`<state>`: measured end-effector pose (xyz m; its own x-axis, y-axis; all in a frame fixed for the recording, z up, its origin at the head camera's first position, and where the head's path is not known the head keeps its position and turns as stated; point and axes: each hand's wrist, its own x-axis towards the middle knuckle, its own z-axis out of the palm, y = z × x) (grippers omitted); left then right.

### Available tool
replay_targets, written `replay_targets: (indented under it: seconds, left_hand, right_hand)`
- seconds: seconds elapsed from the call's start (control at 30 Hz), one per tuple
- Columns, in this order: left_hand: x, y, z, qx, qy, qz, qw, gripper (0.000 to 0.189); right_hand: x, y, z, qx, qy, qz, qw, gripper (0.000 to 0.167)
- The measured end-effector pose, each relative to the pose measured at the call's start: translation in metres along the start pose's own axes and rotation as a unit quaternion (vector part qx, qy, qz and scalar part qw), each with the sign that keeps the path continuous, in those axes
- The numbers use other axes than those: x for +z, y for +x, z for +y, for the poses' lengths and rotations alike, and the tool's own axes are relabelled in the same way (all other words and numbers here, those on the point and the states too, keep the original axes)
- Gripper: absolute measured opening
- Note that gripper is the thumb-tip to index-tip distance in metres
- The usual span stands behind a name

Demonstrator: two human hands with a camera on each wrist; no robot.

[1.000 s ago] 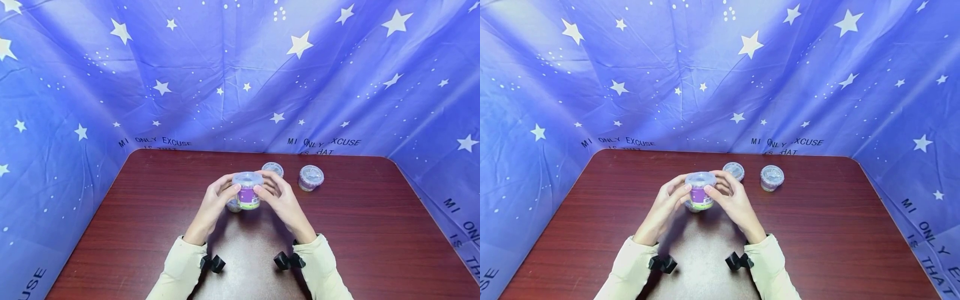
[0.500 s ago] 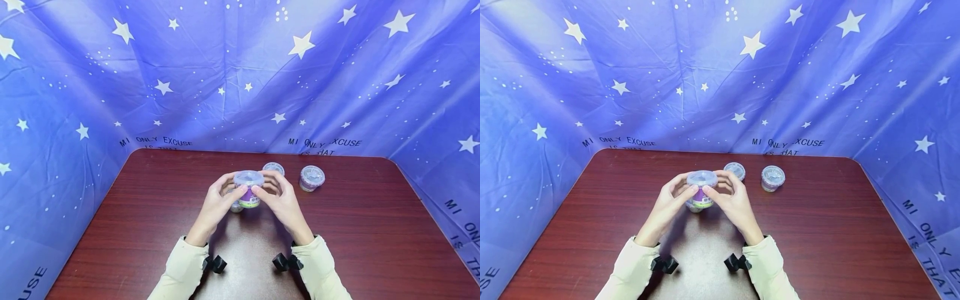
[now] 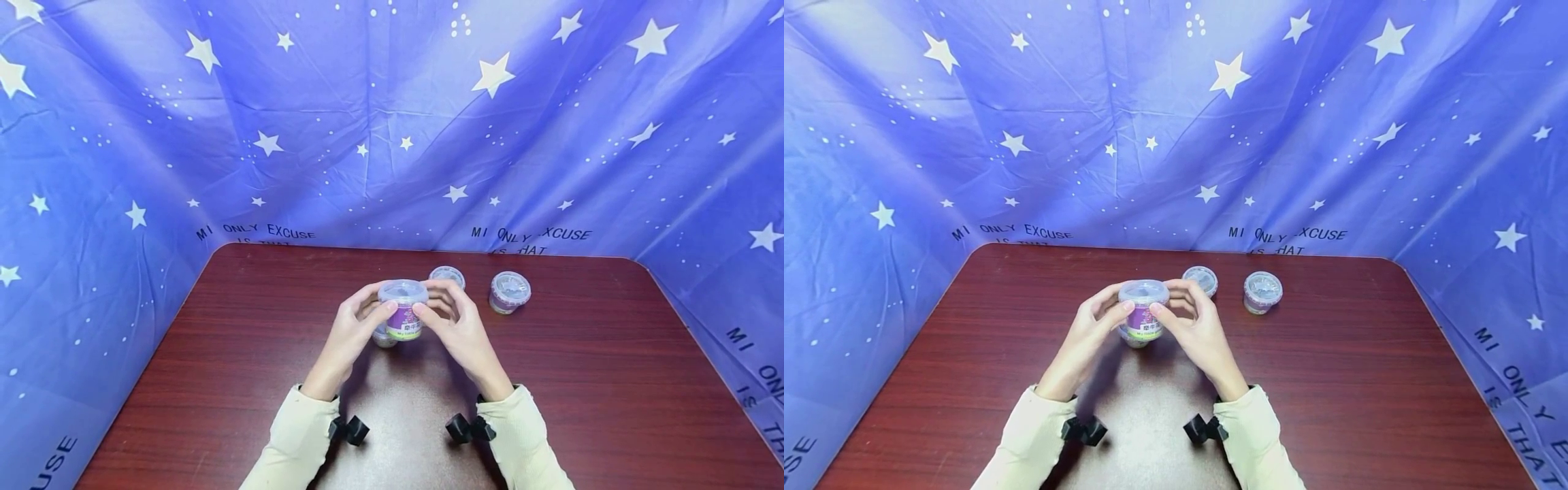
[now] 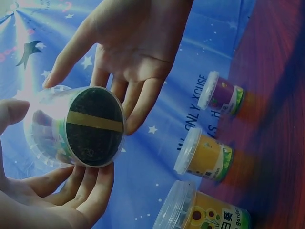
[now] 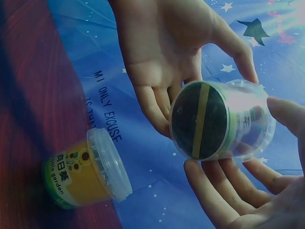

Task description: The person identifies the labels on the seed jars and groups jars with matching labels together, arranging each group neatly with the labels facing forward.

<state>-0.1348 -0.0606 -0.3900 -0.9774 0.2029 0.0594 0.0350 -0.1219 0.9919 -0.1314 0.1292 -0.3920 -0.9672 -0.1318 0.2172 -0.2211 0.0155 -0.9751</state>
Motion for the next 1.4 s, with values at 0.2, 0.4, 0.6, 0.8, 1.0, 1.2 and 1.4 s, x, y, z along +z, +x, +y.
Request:
replay_targets:
  seconds: [0.2,0.4,0.6,0.8,1.0,1.2,1.4]
  left_hand:
    - [-0.0045,0.0010,-0.0018,0.003,-0.002,-0.019,0.9998,0.042]
    - [-0.0076,0.0026,-0.0042,0.004,-0.014,-0.045,0.9989,0.045]
    - [-0.0067,0.0029,-0.0051,-0.003,-0.036,-0.067,0.9971,0.049]
    - [-0.0051,0.0037,-0.0057,-0.007,-0.052,-0.085,0.9949,0.051]
    - [-0.0042,0.0047,-0.0048,-0.010,-0.035,-0.050,0.9981,0.047]
    - [-0.0031,0.0036,-0.0031,-0.010,0.000,-0.027,0.9996,0.043]
    - [-0.0028,0.0032,-0.0039,-0.010,0.003,-0.016,0.9998,0.041]
  right_hand:
    - [-0.0025,-0.0013,-0.0020,0.011,0.027,-0.019,0.9994,0.039]
    - [-0.0056,-0.0016,-0.0011,0.012,0.056,-0.036,0.9977,0.038]
    - [-0.0064,-0.0012,0.0001,0.020,0.052,-0.057,0.9968,0.039]
    - [-0.0059,-0.0008,-0.0004,0.022,0.047,-0.049,0.9975,0.040]
    - [-0.0042,-0.0003,-0.0010,0.025,0.039,-0.020,0.9987,0.040]
    - [-0.0022,0.0001,-0.0003,0.026,0.033,-0.008,0.9991,0.041]
    - [0.0002,0.0014,0.0014,0.013,0.002,-0.009,0.9999,0.041]
